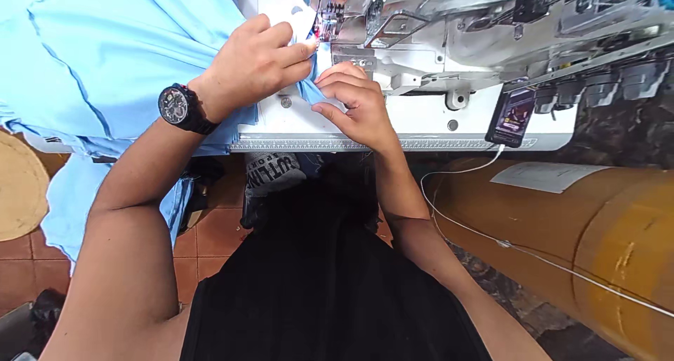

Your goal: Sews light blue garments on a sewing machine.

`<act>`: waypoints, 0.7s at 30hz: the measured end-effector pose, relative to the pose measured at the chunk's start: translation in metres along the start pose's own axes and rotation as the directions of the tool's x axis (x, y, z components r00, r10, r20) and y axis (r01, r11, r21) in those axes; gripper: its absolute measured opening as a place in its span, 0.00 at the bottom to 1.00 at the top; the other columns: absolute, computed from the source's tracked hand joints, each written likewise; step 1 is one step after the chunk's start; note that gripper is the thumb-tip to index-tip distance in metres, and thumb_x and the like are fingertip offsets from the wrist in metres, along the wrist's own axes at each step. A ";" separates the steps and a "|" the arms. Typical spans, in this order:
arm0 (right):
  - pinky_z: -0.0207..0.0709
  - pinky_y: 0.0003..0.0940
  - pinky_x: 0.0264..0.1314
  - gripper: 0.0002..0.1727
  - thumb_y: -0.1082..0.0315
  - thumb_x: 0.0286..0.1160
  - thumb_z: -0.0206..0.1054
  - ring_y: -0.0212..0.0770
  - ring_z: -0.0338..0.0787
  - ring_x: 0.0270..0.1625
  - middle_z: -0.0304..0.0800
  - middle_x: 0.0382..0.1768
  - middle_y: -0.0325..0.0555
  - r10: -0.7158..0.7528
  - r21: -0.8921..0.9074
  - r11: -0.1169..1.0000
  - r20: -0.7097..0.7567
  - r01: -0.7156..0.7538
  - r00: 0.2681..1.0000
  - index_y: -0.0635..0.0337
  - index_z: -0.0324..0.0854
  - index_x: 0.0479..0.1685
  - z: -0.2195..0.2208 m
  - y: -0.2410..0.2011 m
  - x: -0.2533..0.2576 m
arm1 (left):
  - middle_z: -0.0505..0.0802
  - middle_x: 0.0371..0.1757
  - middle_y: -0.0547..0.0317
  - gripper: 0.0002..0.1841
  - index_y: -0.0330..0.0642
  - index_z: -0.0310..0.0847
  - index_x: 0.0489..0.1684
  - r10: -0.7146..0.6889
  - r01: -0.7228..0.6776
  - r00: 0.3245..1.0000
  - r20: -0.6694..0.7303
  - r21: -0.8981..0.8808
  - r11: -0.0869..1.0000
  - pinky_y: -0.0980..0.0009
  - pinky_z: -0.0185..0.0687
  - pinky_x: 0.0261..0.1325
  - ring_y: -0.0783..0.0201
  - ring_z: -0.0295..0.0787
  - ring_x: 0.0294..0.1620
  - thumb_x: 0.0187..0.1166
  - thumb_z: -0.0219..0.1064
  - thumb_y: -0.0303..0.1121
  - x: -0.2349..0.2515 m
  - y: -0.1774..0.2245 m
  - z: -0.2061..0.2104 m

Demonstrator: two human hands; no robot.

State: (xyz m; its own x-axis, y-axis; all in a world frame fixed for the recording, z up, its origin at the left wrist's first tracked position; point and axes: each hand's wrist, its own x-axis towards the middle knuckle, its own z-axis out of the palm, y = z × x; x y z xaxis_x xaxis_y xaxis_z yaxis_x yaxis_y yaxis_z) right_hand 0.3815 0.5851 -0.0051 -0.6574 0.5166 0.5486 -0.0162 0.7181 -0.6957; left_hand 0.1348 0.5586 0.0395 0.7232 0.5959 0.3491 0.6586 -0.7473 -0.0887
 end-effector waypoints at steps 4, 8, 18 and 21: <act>0.76 0.45 0.71 0.08 0.68 0.77 0.73 0.49 0.88 0.64 0.95 0.49 0.52 0.011 -0.018 1.000 0.018 -0.010 1.000 0.65 0.92 0.38 -0.001 0.002 0.003 | 0.92 0.63 0.44 0.11 0.32 0.81 0.43 0.023 -0.023 1.000 0.000 0.012 1.000 0.51 0.66 0.36 0.43 0.84 0.41 0.83 0.51 0.14 0.005 -0.002 0.001; 0.79 0.42 0.69 0.08 0.69 0.77 0.73 0.49 0.89 0.63 0.95 0.48 0.54 0.020 -0.044 0.999 0.003 -0.020 1.000 0.66 0.92 0.38 -0.001 0.002 0.004 | 0.93 0.60 0.43 0.12 0.32 0.84 0.49 -0.004 0.005 0.999 -0.051 0.014 1.000 0.51 0.68 0.37 0.43 0.85 0.41 0.84 0.53 0.16 0.002 -0.003 0.006; 0.80 0.38 0.68 0.08 0.69 0.78 0.72 0.47 0.90 0.61 0.95 0.47 0.53 0.093 -0.126 0.987 -0.045 -0.098 0.995 0.65 0.92 0.37 0.004 -0.001 0.012 | 0.92 0.56 0.41 0.13 0.32 0.84 0.50 -0.181 0.179 0.983 0.009 0.120 0.977 0.48 0.68 0.37 0.38 0.85 0.45 0.83 0.53 0.15 0.010 0.004 0.006; 0.80 0.40 0.70 0.08 0.68 0.78 0.72 0.48 0.90 0.63 0.96 0.46 0.53 0.114 -0.152 0.981 -0.061 -0.122 0.992 0.65 0.92 0.37 0.005 0.000 0.016 | 0.92 0.57 0.40 0.13 0.33 0.84 0.52 -0.227 0.221 0.973 0.029 0.138 0.965 0.46 0.70 0.38 0.36 0.86 0.49 0.83 0.53 0.16 0.015 0.003 0.006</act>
State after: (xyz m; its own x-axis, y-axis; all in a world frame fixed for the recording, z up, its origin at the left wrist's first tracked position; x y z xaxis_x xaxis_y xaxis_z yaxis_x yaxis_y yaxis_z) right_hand 0.3671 0.5912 0.0013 -0.6076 0.6226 0.4931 0.1788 0.7122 -0.6789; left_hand 0.1483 0.5669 0.0392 0.5605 0.7585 0.3325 0.8244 -0.5491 -0.1373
